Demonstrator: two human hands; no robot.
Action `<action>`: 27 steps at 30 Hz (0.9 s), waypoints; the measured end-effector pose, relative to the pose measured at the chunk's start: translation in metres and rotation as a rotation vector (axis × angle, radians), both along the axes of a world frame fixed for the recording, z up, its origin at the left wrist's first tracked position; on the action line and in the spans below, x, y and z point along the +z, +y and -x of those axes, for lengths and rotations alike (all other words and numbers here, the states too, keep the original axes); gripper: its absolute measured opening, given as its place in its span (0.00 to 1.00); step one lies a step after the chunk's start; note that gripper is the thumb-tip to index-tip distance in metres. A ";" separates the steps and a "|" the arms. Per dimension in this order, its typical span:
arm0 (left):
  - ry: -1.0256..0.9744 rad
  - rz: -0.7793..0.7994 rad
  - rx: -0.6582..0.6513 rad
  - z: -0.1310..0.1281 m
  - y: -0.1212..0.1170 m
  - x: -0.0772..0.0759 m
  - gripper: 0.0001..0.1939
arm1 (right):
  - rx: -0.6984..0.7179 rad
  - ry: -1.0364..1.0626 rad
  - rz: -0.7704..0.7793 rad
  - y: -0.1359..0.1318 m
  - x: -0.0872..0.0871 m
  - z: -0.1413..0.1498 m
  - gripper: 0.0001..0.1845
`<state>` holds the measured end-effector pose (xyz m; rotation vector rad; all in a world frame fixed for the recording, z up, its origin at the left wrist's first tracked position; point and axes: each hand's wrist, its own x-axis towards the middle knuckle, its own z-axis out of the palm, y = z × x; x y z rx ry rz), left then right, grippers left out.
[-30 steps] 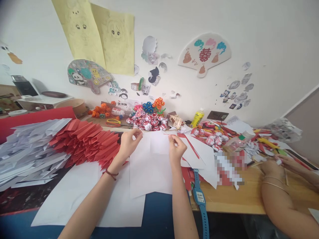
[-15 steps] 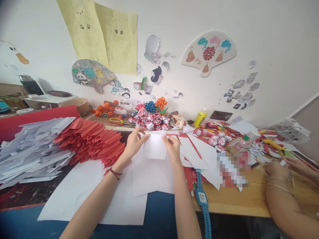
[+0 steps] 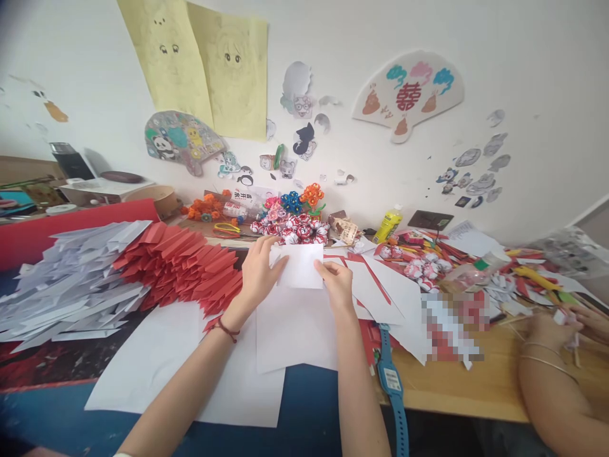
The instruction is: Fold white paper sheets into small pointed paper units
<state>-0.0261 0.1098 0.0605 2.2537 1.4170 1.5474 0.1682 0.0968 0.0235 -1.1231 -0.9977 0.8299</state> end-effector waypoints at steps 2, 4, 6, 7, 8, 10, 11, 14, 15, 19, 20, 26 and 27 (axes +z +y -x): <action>0.163 -0.087 -0.104 -0.004 -0.004 0.001 0.23 | -0.071 0.002 -0.015 0.002 -0.001 -0.001 0.19; 0.311 -0.115 -0.234 -0.008 -0.007 0.001 0.27 | -0.128 0.001 -0.027 0.002 -0.001 -0.001 0.21; 0.432 -0.124 -0.321 -0.012 -0.009 -0.001 0.30 | -0.164 -0.003 -0.026 0.003 -0.001 -0.002 0.24; 0.475 -0.130 -0.341 -0.013 -0.009 -0.002 0.30 | -0.172 -0.008 -0.027 0.003 -0.001 -0.002 0.26; 0.506 -0.134 -0.351 -0.014 -0.010 -0.003 0.30 | -0.175 -0.014 -0.030 0.003 -0.001 -0.002 0.27; 0.532 -0.137 -0.355 -0.014 -0.009 -0.004 0.28 | -0.168 -0.012 -0.035 0.003 -0.001 -0.002 0.27; 0.533 -0.135 -0.358 -0.014 -0.009 -0.004 0.28 | -0.158 -0.002 -0.035 0.003 -0.001 -0.002 0.26; 0.510 -0.113 -0.377 -0.011 -0.006 -0.004 0.30 | -0.106 0.033 -0.028 0.003 0.001 -0.001 0.24; 0.498 -0.104 -0.386 -0.011 -0.005 -0.004 0.32 | -0.083 0.034 -0.025 0.002 0.001 -0.001 0.24; 0.437 -0.074 -0.424 -0.010 -0.003 -0.004 0.38 | -0.024 0.007 -0.007 -0.001 0.003 0.001 0.25; 0.426 -0.068 -0.435 -0.010 -0.003 -0.005 0.39 | -0.014 0.004 -0.012 -0.001 0.003 0.001 0.25; 0.434 -0.040 -0.446 -0.010 -0.004 -0.006 0.31 | 0.097 0.014 -0.040 0.001 0.003 -0.001 0.24; 0.436 -0.039 -0.430 -0.010 -0.004 -0.006 0.30 | 0.111 0.016 -0.037 0.001 0.002 -0.002 0.23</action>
